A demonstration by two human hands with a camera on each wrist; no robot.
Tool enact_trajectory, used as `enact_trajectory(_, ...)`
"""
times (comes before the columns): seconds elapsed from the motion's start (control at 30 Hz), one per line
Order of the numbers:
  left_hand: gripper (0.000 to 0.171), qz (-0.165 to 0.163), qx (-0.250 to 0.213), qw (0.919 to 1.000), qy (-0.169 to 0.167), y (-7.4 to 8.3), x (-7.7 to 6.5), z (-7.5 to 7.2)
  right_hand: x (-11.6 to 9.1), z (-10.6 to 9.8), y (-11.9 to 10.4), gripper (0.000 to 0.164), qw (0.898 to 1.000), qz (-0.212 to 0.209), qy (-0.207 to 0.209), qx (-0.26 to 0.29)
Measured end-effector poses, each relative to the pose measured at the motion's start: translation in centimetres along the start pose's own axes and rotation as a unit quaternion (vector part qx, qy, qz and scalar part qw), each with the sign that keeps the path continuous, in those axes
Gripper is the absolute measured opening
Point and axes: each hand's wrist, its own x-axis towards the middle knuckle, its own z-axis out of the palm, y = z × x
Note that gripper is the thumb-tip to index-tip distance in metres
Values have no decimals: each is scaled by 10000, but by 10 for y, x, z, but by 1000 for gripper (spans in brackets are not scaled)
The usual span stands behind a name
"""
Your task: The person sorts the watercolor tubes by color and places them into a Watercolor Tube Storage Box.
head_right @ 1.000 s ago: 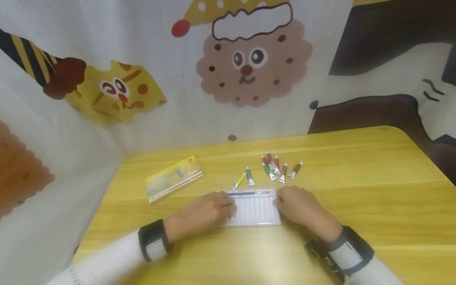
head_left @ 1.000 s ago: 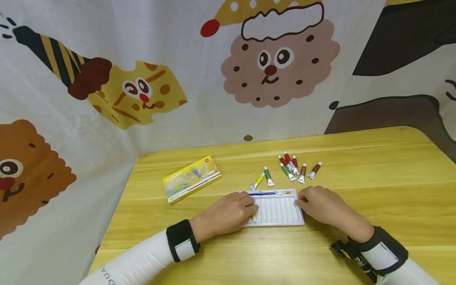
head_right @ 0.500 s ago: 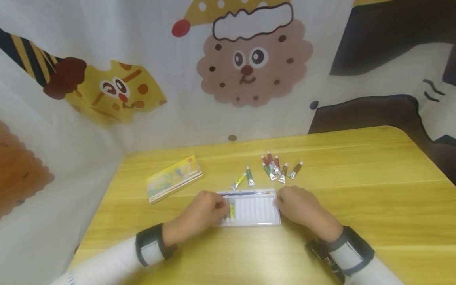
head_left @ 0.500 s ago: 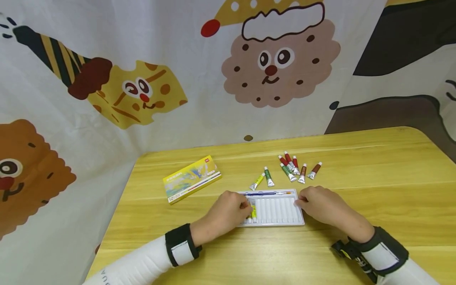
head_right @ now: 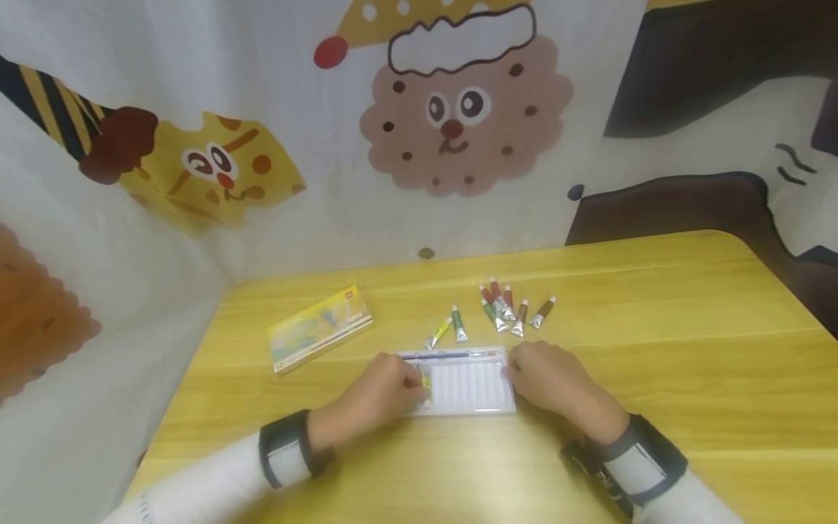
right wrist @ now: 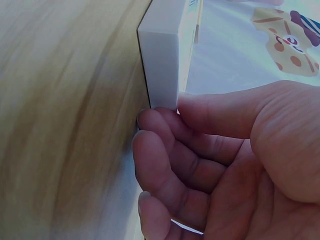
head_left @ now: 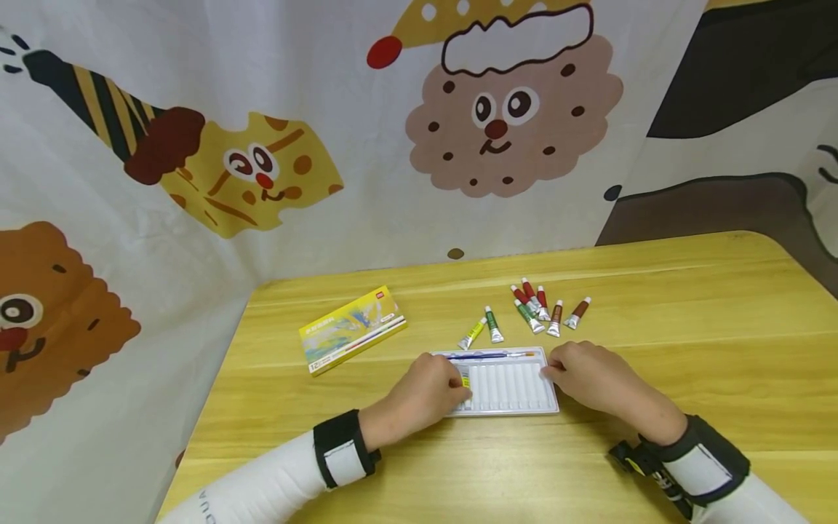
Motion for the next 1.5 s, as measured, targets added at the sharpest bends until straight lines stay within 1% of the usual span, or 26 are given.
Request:
enact_trajectory(0.17,31,-138,-205,9996,-99,-1,4,-1,0,0,0,19,10000,-9,5,-33)
enact_trajectory(0.3,29,-196,-278,9993,-124,-1,5,-2,0,-1,-1,21,10000,-19,0,-36)
enact_trajectory(0.43,29,-158,-246,9995,-144,-1,5,-1,0,-1,-1,21,10000,2,-19,-4)
enact_trajectory(0.57,34,-103,-160,9998,-104,-1,5,-1,0,0,0,21,10000,22,-34,20)
enact_trajectory(0.63,36,-50,-73,9999,-52,0,4,0,0,0,0,21,10000,22,-40,22)
enact_trajectory(0.9,37,276,524,9981,147,6,2,3,0,0,0,20,10000,19,-34,67)
enact_trajectory(1.13,32,203,849,9961,90,9,6,4,0,0,1,21,10000,5,-29,50)
enact_trajectory(1.27,30,231,1075,9939,87,11,7,6,0,-1,1,20,10000,14,-44,56)
enact_trajectory(1.37,33,256,1013,9945,106,10,7,6,0,-1,1,20,10000,24,-49,75)
enact_trajectory(1.5,43,158,677,9976,75,5,7,7,1,0,1,21,9999,34,-66,79)
